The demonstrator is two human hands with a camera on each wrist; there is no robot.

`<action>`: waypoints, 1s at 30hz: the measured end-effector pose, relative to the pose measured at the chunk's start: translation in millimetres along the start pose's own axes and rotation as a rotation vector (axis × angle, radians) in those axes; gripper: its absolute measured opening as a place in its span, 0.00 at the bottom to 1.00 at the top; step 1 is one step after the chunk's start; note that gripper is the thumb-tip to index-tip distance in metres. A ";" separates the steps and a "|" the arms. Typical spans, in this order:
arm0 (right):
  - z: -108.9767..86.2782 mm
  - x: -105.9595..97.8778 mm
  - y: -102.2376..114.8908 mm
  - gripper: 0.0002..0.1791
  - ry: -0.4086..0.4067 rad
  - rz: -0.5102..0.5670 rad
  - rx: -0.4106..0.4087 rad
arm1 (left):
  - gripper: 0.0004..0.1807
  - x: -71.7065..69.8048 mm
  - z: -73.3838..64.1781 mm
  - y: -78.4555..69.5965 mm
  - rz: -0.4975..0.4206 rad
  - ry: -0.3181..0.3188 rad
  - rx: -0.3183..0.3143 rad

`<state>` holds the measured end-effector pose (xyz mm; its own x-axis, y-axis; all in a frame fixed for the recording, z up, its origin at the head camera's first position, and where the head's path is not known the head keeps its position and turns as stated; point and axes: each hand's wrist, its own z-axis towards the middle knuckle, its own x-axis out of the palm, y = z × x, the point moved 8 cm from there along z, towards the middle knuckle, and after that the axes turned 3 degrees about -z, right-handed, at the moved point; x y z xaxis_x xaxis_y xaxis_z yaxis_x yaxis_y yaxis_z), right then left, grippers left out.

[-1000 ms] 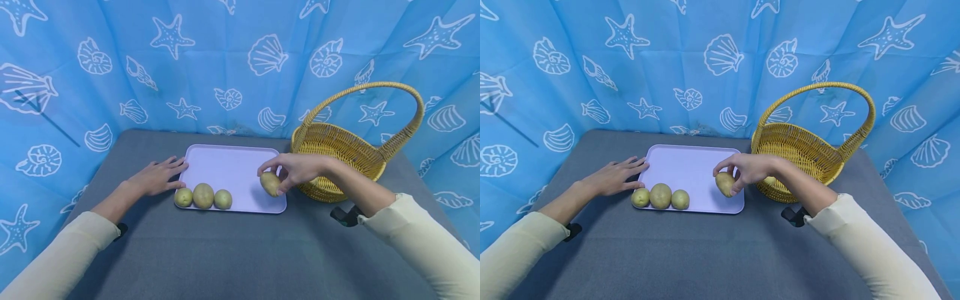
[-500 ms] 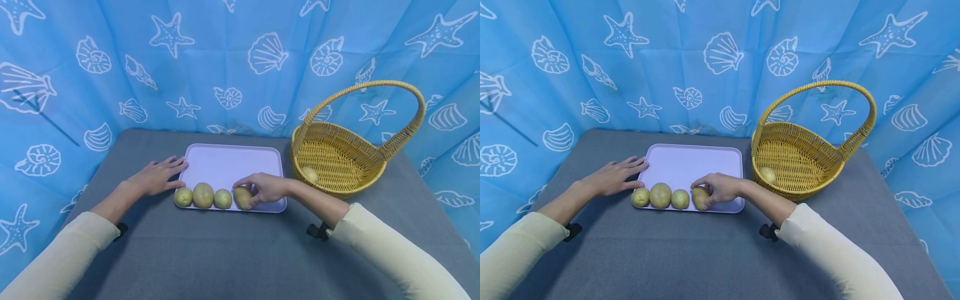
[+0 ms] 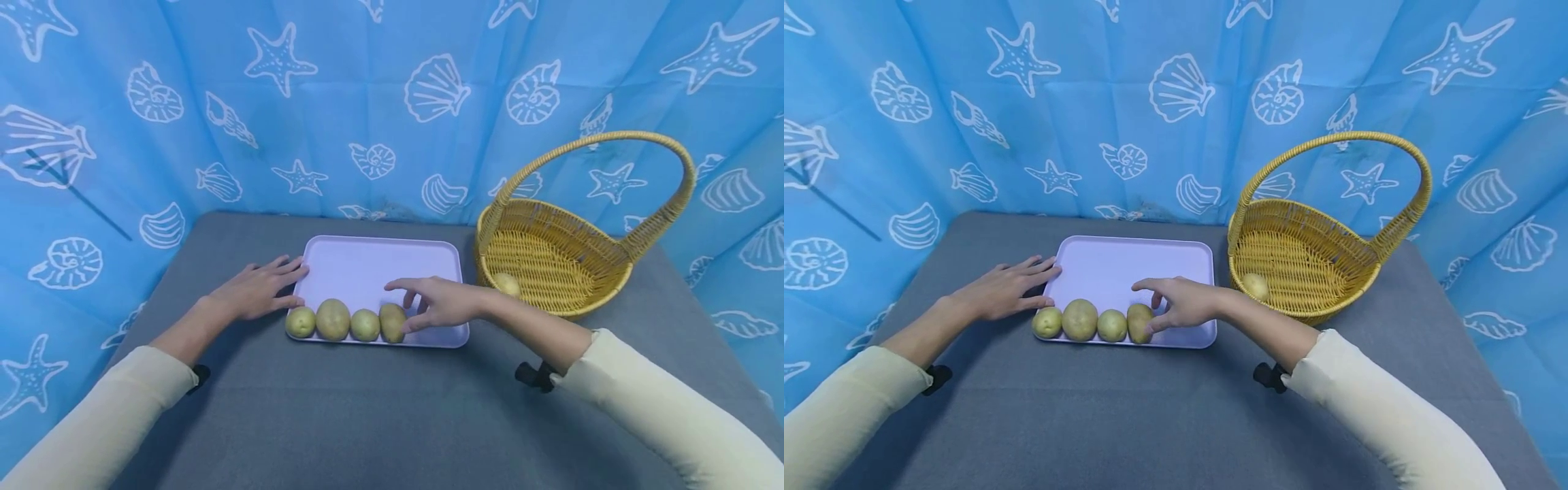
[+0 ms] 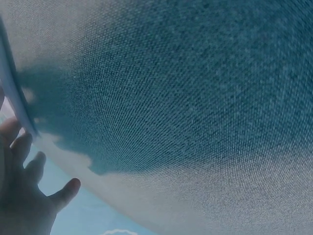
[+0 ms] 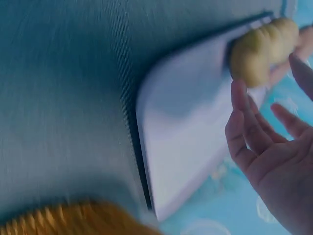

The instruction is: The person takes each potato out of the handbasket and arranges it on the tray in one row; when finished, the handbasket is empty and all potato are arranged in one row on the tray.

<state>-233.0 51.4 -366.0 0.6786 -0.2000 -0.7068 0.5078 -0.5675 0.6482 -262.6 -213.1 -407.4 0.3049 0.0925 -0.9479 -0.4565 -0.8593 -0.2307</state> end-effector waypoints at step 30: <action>-118.1 -114.9 -94.8 0.35 0.144 0.277 0.302 | 0.41 -2.0 -0.6 -4.3 0.020 -0.006 0.009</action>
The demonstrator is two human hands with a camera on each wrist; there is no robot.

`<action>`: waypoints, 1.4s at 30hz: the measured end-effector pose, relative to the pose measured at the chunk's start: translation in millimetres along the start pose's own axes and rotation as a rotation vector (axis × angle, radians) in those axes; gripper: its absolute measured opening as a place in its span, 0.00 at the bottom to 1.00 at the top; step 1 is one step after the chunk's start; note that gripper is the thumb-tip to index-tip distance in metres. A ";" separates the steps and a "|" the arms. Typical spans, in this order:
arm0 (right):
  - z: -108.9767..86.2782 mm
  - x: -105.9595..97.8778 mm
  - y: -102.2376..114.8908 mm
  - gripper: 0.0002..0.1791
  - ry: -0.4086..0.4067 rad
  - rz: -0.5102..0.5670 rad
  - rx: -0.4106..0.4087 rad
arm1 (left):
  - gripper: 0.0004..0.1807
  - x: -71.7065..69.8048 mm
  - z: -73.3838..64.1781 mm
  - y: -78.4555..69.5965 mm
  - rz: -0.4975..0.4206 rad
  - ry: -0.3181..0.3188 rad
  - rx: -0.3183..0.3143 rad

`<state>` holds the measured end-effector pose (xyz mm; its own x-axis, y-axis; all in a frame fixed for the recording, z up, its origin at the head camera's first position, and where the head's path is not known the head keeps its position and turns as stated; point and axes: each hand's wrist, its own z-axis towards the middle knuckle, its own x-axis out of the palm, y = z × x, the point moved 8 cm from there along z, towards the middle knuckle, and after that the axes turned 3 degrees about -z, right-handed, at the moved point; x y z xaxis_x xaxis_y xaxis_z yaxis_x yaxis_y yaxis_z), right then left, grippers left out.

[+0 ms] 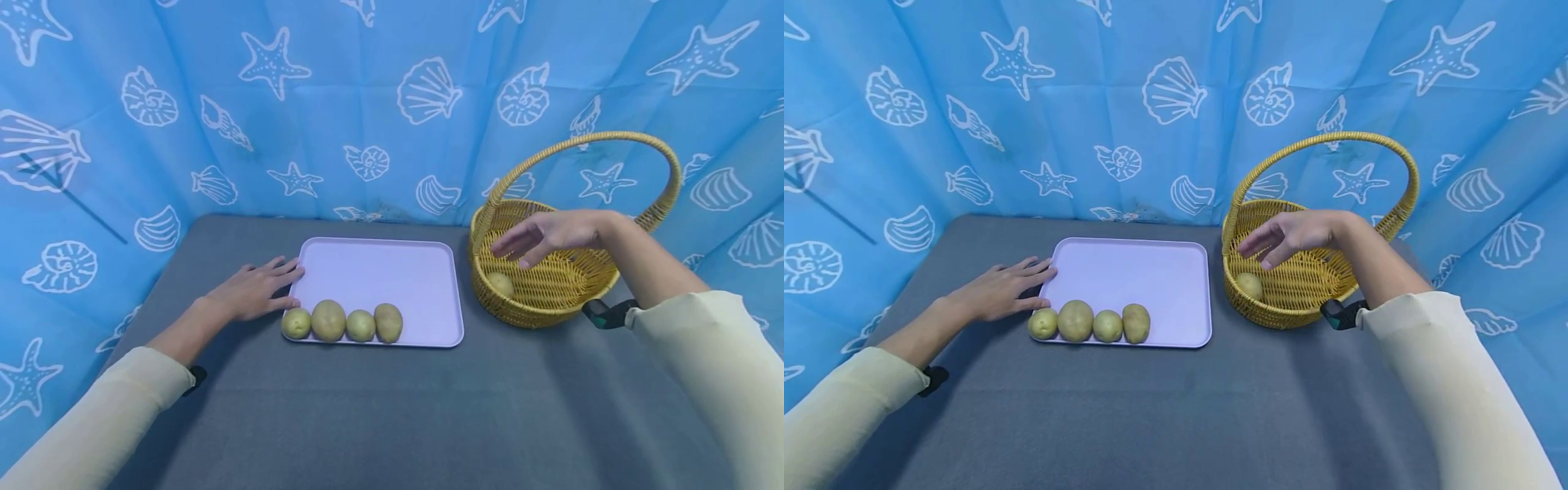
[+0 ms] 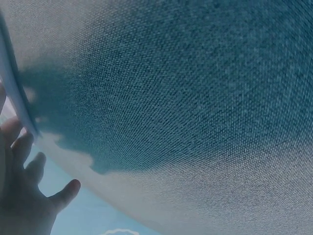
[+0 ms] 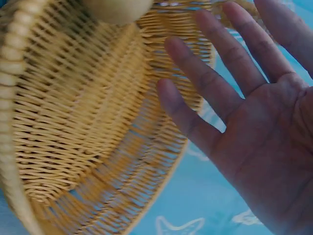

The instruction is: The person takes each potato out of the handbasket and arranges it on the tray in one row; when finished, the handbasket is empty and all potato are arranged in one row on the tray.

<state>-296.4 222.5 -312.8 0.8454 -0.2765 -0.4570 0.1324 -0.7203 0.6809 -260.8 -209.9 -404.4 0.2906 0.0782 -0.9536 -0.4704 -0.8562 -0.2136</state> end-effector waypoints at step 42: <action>7.0 16.7 11.7 0.29 -0.031 -0.232 -0.093 | 0.41 -0.4 2.0 1.0 -0.020 0.014 -0.019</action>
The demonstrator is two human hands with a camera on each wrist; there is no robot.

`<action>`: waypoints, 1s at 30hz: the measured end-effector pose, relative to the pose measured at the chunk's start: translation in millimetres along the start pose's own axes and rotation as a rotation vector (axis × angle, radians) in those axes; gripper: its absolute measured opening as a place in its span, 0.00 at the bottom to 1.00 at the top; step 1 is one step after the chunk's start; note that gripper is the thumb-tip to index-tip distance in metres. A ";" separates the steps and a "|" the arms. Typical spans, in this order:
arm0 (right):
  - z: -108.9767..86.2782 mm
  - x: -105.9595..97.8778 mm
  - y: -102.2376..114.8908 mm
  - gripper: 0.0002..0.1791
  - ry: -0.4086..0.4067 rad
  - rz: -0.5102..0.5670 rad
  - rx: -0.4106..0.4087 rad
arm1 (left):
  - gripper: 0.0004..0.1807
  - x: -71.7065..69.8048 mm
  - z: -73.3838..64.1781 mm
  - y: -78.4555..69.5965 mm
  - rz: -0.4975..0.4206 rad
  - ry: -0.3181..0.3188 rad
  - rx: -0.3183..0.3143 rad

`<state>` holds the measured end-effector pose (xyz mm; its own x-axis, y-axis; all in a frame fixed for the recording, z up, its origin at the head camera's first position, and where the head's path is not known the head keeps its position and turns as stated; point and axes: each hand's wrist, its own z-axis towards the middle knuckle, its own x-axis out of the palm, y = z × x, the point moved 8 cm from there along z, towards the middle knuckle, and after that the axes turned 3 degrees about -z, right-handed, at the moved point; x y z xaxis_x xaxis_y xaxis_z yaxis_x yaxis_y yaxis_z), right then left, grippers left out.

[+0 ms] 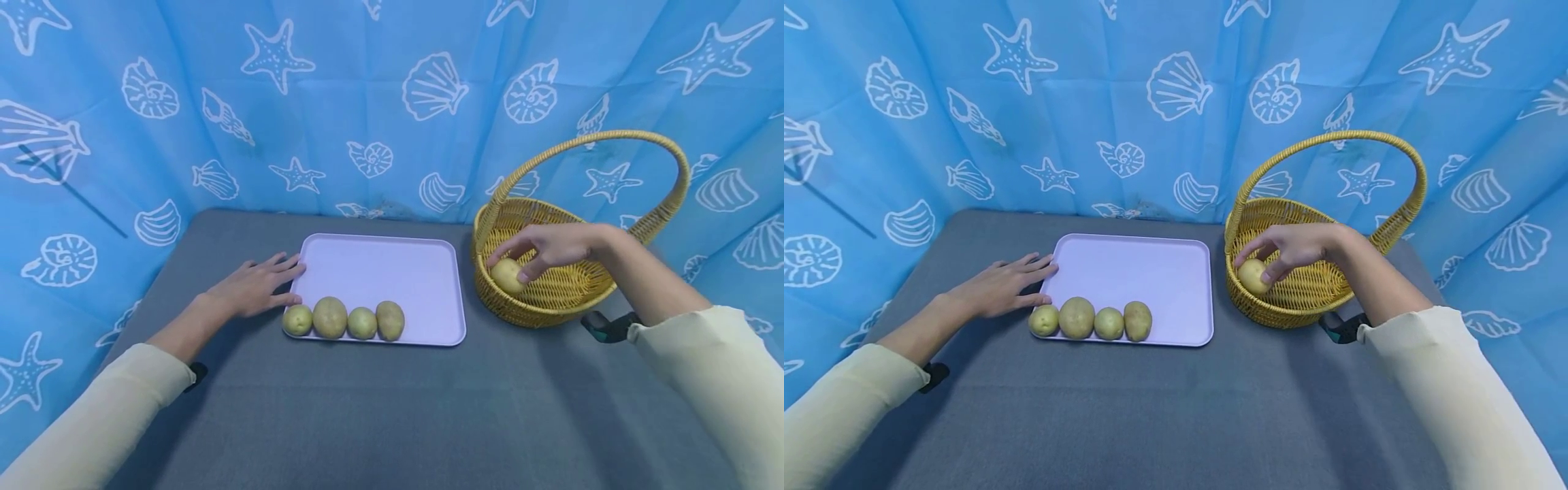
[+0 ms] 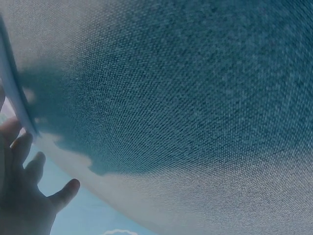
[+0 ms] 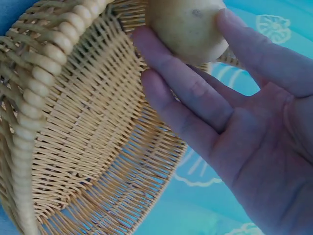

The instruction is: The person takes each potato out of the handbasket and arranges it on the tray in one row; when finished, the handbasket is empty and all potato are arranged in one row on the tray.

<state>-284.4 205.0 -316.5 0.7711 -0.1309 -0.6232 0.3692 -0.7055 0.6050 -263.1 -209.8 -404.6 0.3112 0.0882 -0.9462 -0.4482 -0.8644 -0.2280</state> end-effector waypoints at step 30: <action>59.3 74.9 66.1 0.26 -0.078 0.114 -0.296 | 0.41 3.3 1.3 2.0 0.028 -0.011 0.002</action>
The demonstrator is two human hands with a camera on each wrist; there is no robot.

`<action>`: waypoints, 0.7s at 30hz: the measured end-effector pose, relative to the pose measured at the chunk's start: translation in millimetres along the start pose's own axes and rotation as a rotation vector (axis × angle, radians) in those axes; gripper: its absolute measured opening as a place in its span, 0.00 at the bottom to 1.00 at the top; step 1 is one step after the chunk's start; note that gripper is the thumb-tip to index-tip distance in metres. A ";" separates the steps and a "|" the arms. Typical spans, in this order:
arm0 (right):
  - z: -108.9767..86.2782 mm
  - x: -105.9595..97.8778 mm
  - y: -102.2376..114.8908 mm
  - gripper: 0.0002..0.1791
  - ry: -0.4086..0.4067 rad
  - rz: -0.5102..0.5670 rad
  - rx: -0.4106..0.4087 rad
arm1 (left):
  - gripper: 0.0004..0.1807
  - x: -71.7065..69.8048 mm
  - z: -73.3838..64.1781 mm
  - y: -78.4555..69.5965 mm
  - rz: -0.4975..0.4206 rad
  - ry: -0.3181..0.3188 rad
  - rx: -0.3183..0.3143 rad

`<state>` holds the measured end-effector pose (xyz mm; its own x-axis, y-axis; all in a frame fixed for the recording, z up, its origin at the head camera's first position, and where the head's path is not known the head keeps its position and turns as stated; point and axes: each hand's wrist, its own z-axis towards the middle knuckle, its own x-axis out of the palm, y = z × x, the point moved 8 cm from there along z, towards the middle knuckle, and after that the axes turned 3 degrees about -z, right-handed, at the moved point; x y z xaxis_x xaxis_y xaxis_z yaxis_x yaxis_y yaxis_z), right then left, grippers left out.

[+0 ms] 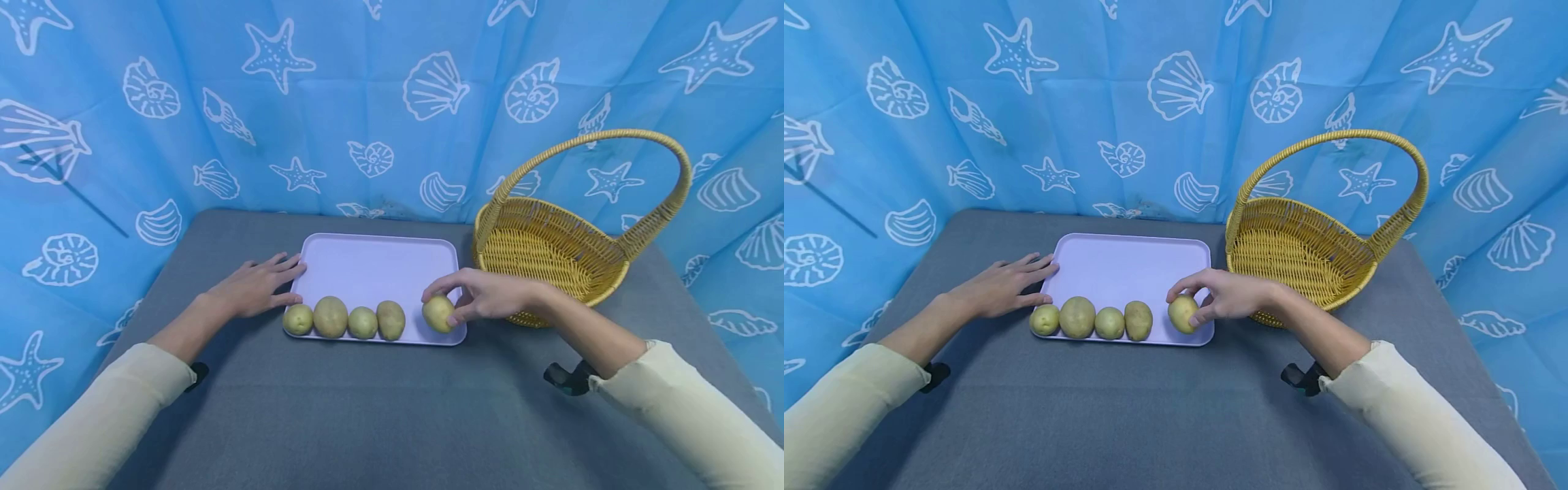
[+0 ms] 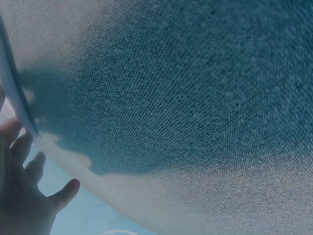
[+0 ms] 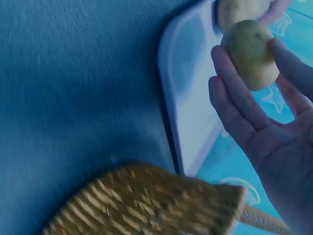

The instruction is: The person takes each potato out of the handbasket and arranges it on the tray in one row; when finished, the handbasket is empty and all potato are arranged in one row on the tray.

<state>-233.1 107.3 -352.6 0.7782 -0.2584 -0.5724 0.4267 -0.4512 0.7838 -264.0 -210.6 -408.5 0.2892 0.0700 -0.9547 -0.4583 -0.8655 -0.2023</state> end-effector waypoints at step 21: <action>21.5 23.9 -17.1 0.30 -0.026 0.059 0.030 | 0.41 -1.1 0.0 -1.6 -0.001 0.003 -0.007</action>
<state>-231.7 90.5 -384.9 0.7893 -0.3068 -0.5319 0.3665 -0.4597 0.8089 -263.6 -209.3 -407.1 0.2923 0.0696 -0.9538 -0.4524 -0.8686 -0.2020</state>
